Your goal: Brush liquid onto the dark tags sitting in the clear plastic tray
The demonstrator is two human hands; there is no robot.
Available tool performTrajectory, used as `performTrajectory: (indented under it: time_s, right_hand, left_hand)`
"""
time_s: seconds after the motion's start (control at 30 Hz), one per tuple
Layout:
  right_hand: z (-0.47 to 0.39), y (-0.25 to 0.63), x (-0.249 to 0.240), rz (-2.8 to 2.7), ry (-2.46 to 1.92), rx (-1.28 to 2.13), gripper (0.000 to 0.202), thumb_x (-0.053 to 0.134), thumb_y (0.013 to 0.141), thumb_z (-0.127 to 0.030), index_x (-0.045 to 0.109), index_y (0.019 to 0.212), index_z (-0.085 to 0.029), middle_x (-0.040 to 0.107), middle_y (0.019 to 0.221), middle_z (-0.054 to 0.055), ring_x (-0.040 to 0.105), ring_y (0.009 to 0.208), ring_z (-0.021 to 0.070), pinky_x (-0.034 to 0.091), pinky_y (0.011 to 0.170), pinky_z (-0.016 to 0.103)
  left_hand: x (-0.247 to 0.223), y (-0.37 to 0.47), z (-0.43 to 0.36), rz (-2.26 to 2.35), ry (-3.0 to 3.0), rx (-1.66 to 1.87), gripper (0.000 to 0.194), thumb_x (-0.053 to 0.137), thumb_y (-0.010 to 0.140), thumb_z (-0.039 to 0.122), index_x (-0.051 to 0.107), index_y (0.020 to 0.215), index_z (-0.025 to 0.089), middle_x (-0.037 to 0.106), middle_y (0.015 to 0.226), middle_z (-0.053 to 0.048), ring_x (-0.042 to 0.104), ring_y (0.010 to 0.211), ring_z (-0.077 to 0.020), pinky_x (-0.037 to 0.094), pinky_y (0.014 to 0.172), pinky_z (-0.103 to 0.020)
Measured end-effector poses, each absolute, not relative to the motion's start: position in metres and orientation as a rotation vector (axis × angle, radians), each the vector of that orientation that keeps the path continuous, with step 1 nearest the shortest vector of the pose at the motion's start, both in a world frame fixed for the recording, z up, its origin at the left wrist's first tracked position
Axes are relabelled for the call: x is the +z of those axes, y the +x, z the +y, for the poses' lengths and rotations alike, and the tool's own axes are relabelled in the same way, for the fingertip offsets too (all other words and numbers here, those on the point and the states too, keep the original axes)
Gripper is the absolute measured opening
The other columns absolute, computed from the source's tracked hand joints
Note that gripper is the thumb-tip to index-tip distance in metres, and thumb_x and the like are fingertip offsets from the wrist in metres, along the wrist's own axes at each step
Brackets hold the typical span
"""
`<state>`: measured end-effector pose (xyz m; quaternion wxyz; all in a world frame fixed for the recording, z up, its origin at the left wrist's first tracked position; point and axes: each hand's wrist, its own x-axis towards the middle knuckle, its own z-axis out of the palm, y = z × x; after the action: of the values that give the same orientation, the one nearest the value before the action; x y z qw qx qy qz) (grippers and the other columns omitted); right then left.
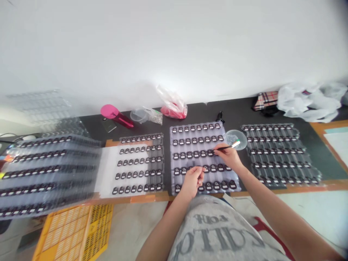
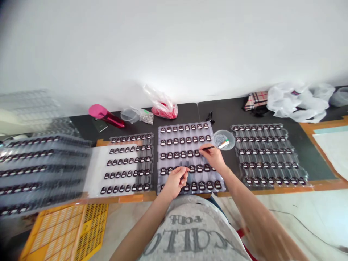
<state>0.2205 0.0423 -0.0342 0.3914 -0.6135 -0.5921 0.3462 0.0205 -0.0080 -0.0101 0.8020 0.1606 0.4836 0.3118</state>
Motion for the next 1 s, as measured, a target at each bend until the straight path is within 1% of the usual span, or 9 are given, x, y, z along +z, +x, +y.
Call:
performTrajectory:
  time_s: [0.27, 0.47, 0.63, 1.0]
  right_hand:
    - [0.041, 0.222, -0.041, -1.445, -1.561, 0.933, 0.02, 0.058, 0.076, -0.037, 0.063, 0.083, -0.019, 0.066, 0.082, 0.005, 0.062, 0.078, 0.0199, 0.052, 0.07, 0.033]
    - [0.04, 0.221, -0.037, -1.426, -1.538, 0.972, 0.018, 0.058, 0.076, -0.036, 0.063, 0.082, -0.019, 0.064, 0.078, 0.004, 0.062, 0.068, 0.0177, 0.053, 0.067, 0.032]
    - [0.039, 0.219, -0.031, -1.393, -1.542, 0.983, 0.017, 0.059, 0.076, -0.035, 0.062, 0.081, -0.019, 0.064, 0.077, 0.003, 0.063, 0.065, 0.0166, 0.053, 0.064, 0.031]
    - [0.038, 0.221, -0.034, -1.29, -1.525, 1.013, 0.02, 0.062, 0.074, -0.038, 0.062, 0.08, -0.019, 0.065, 0.078, 0.004, 0.064, 0.065, 0.0171, 0.053, 0.064, 0.031]
  left_hand:
    - [-0.011, 0.02, -0.009, 1.037, 0.339, 0.671, 0.034, 0.065, 0.067, 0.043, 0.056, 0.079, 0.012, 0.041, 0.055, 0.005, 0.029, 0.039, -0.0024, 0.011, 0.038, -0.019]
    - [-0.011, 0.019, -0.009, 1.029, 0.339, 0.675, 0.033, 0.065, 0.067, 0.042, 0.057, 0.078, 0.012, 0.042, 0.055, 0.005, 0.029, 0.039, -0.0022, 0.012, 0.038, -0.019]
    - [-0.011, 0.019, -0.01, 1.034, 0.347, 0.666, 0.035, 0.065, 0.066, 0.044, 0.057, 0.078, 0.013, 0.042, 0.055, 0.005, 0.028, 0.039, -0.0022, 0.013, 0.038, -0.018]
    - [-0.011, 0.019, -0.011, 1.038, 0.35, 0.654, 0.029, 0.062, 0.069, 0.041, 0.057, 0.078, 0.013, 0.042, 0.057, 0.004, 0.029, 0.041, -0.0036, 0.013, 0.041, -0.02]
